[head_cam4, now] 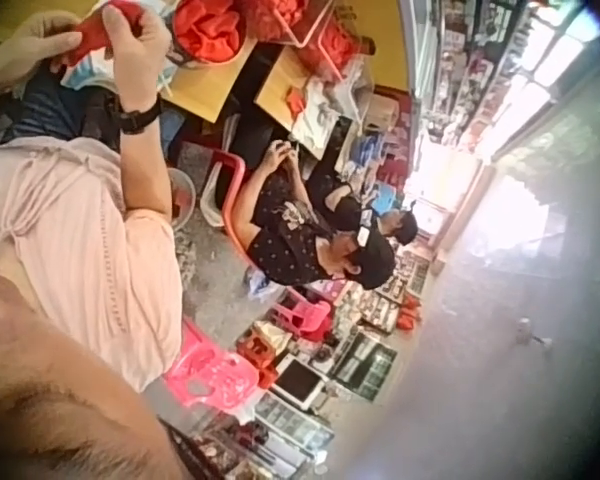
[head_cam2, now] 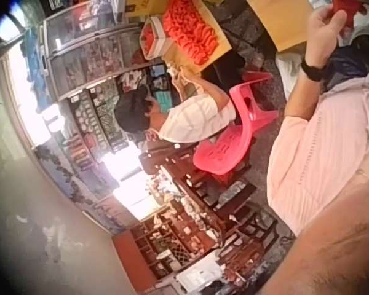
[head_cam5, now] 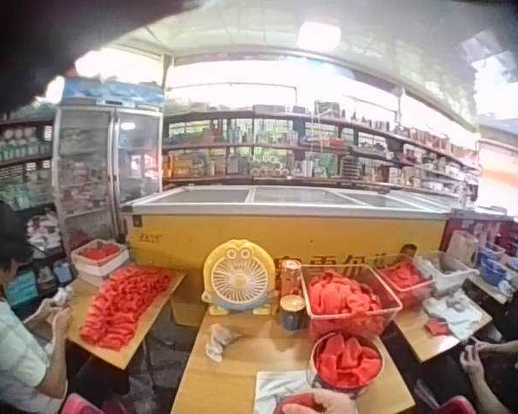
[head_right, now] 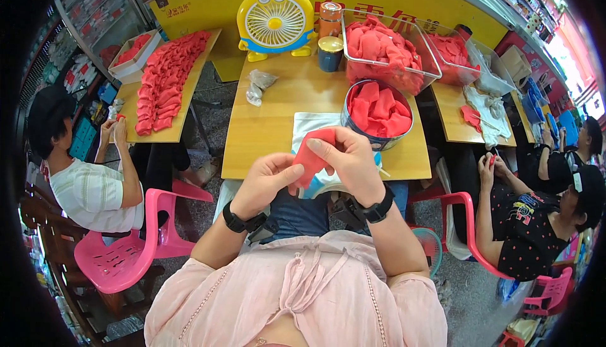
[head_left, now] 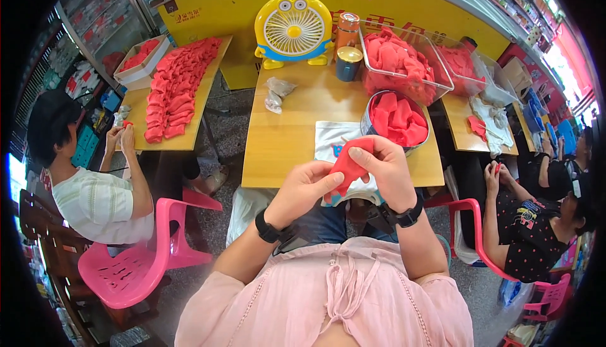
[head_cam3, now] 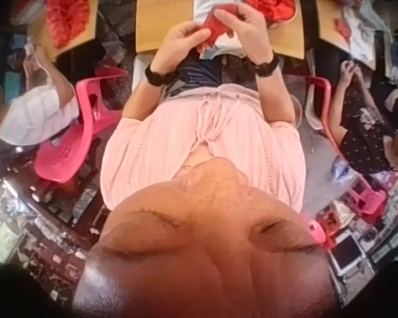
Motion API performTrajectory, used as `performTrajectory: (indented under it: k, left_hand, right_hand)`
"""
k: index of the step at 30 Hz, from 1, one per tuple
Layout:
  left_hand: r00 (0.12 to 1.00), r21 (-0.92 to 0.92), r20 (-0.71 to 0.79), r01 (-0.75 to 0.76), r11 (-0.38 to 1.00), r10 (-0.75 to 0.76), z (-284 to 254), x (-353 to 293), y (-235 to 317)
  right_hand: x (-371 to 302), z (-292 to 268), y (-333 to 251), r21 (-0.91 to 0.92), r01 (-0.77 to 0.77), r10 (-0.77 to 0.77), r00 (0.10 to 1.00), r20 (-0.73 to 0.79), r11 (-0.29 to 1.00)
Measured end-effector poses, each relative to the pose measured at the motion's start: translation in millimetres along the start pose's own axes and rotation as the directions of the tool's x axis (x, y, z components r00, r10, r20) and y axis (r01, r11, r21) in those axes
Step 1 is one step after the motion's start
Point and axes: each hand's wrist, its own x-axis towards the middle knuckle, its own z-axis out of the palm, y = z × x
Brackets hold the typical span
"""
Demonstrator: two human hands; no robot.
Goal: The recorder is assembling small red leather or fabric components at a workshop table alongside other workers.
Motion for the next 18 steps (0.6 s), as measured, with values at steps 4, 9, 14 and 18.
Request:
performTrajectory:
  k: [4,9,14,18]
  left_hand:
    - [0.999,-0.069,-0.025,-0.048,0.996,0.046,4,-3,-1]
    - [0.998,-0.349,0.003,-0.051,0.936,0.056,12,-2,0]
    - [0.994,-0.324,0.107,0.001,0.946,0.036,11,-1,-1]
    - [0.986,-0.167,0.166,0.052,0.984,-0.024,31,-3,0]
  right_hand:
    - [-6,0,-8,0.315,-0.066,0.036,0.994,0.099,0.947]
    - [-13,-7,1,0.399,-0.021,-0.061,0.980,0.192,0.917]
    - [-22,-10,6,0.287,0.028,-0.086,0.977,0.194,0.958]
    - [-25,-10,11,0.328,0.027,-0.082,0.985,0.153,0.944]
